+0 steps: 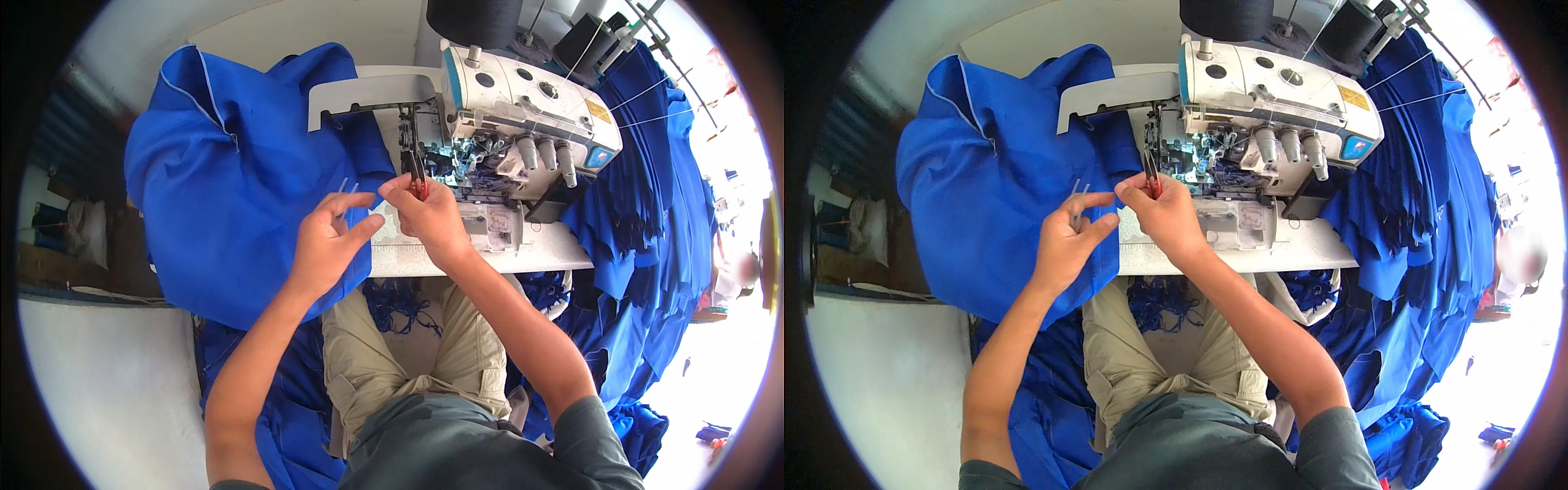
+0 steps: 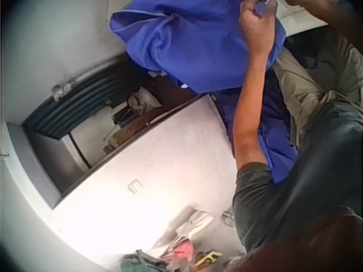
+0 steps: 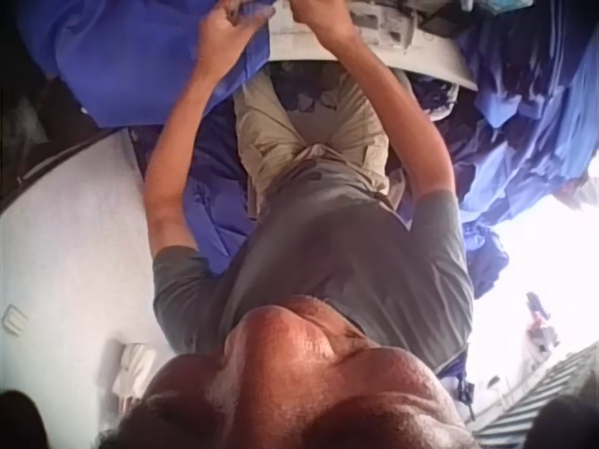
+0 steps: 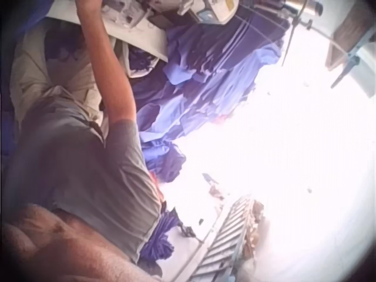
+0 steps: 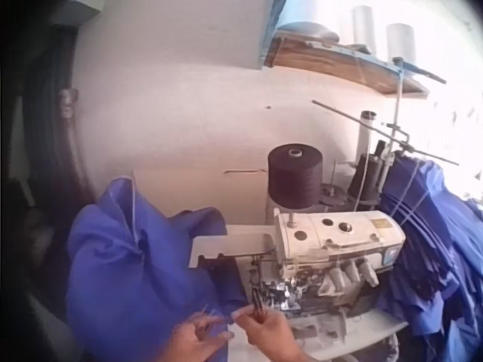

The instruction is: The person threads a sewing machine with white thread, guiding it through the tension assembly and needle area. They use red-handled scissors to trim the thread and adjust the fabric under the presser foot.

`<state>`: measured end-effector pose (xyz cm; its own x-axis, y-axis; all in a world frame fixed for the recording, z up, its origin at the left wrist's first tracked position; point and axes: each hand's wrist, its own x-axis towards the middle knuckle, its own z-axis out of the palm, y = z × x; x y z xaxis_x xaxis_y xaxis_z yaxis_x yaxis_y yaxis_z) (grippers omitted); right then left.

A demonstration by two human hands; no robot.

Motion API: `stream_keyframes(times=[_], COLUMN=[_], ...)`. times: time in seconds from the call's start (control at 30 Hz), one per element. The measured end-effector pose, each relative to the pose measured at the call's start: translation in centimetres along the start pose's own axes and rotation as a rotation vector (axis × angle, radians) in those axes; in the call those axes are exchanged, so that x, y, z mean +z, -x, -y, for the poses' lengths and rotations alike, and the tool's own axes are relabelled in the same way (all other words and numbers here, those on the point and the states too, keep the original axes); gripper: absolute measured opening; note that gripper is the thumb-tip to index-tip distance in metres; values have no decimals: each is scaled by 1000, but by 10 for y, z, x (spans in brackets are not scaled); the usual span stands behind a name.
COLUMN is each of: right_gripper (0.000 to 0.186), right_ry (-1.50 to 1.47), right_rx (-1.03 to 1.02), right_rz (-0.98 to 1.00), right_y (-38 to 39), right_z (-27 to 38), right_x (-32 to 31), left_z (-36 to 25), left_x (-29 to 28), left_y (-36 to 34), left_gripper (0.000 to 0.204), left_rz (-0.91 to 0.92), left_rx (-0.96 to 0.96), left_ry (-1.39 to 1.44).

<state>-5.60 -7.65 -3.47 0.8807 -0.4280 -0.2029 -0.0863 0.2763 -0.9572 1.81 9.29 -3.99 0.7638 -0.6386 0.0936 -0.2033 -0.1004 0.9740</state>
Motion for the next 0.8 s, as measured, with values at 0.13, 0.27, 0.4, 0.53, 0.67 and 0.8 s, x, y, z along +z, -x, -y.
stream_keyframes(times=[0.13,0.27,0.4,0.53,0.67,0.8], right_gripper=[13,15,21,21,20,18], right_ry=[-48,-64,-133,-218,-243,-161], right_rx=[20,56,119,162,151,137], right_rz=[30,31,-6,24,49,20], right_y=[2,5,25,35,29,21], right_z=[-1,-3,-6,-25,-25,-25], right_x=[1,-2,-2,-4,-1,-1], left_z=[12,12,9,6,-7,-1], left_x=[7,9,1,1,2,0], left_y=[0,4,6,5,6,4], left_gripper=[14,12,11,9,6,3], left_rz=[10,-11,10,22,52,88], left_rx=[-137,-46,-29,-5,22,143], left_ry=[98,47,-93,-119,-198,-232])
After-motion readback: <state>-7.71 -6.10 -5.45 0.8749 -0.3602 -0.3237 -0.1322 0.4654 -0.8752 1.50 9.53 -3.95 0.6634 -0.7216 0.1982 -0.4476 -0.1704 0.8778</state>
